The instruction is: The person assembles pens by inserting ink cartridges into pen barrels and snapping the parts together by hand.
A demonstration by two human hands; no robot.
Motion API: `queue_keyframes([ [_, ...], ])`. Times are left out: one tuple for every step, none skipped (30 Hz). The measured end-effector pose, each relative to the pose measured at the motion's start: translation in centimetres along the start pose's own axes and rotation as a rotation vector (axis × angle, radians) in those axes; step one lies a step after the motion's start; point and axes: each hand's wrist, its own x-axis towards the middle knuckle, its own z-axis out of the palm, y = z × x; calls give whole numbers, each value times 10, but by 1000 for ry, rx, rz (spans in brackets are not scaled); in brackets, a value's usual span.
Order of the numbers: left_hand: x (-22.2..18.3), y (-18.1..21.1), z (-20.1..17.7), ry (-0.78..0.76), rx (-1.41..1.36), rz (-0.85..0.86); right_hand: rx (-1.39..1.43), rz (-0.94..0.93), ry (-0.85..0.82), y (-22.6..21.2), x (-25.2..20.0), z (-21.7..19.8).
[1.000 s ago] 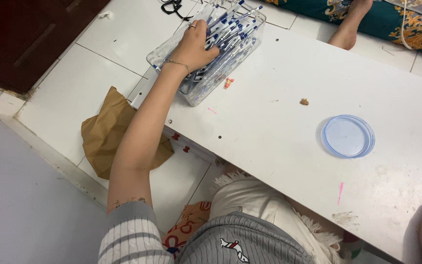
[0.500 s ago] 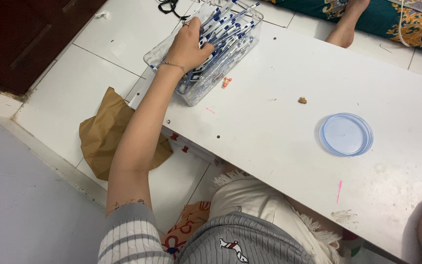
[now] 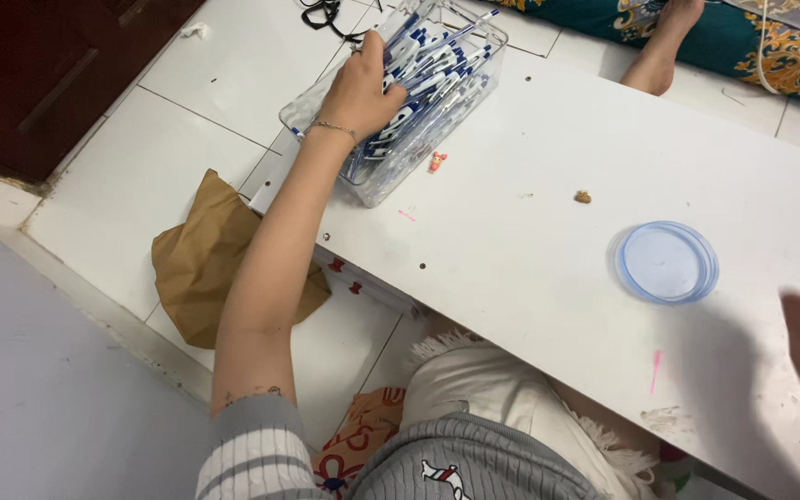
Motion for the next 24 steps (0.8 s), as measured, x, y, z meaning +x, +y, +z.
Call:
queue_keyframes([
  [1,-3,2,24,-1,34,23,-64,2,-24,21,5],
  [2,-5,5,48,-3,69,46,-128,3,-47,42,9],
  [1,-8,8,48,-3,68,46,-128,2,-78,74,23],
  [3,-10,10,66,0,93,-96,-222,-64,-108,107,37],
  [5,-12,12,83,3,117,-235,-312,-134,-139,140,51],
  [3,-9,10,82,3,120,-235,-311,-131,-172,162,74],
  [2,-7,8,80,-5,94,-39,-179,-250,-204,185,97],
  [1,-5,6,79,-14,66,161,-48,-373,-236,208,120],
  [0,-9,10,78,-15,66,160,-48,-372,-241,230,149],
  [3,-13,13,122,-7,115,209,53,-409,-246,256,177],
  [6,-17,16,165,1,164,258,153,-446,-252,282,205],
  [7,-12,13,171,5,170,260,147,-439,-254,295,222],
  [8,-8,10,176,6,117,386,186,-472,-256,309,239],
  [2,-5,10,168,7,56,514,238,-512,-256,316,260],
  [6,-4,9,162,10,54,518,243,-515,-254,327,273],
  [5,-5,8,186,21,92,545,276,-512,-253,335,289],
  [5,-6,8,210,31,130,572,309,-509,-252,342,306],
  [6,-5,7,210,31,123,570,309,-516,-252,344,307],
  [6,-4,6,207,12,138,528,329,-457,-252,346,309],
  [7,-2,6,205,-9,153,484,349,-398,-251,348,309],
  [6,-1,8,207,-10,147,480,348,-403,-254,345,310],
  [7,0,7,208,-10,145,451,410,-384,-259,344,309],
  [8,1,7,209,-10,144,422,472,-365,-264,343,308],
  [8,1,5,216,-10,136,418,466,-372,-260,350,314],
])
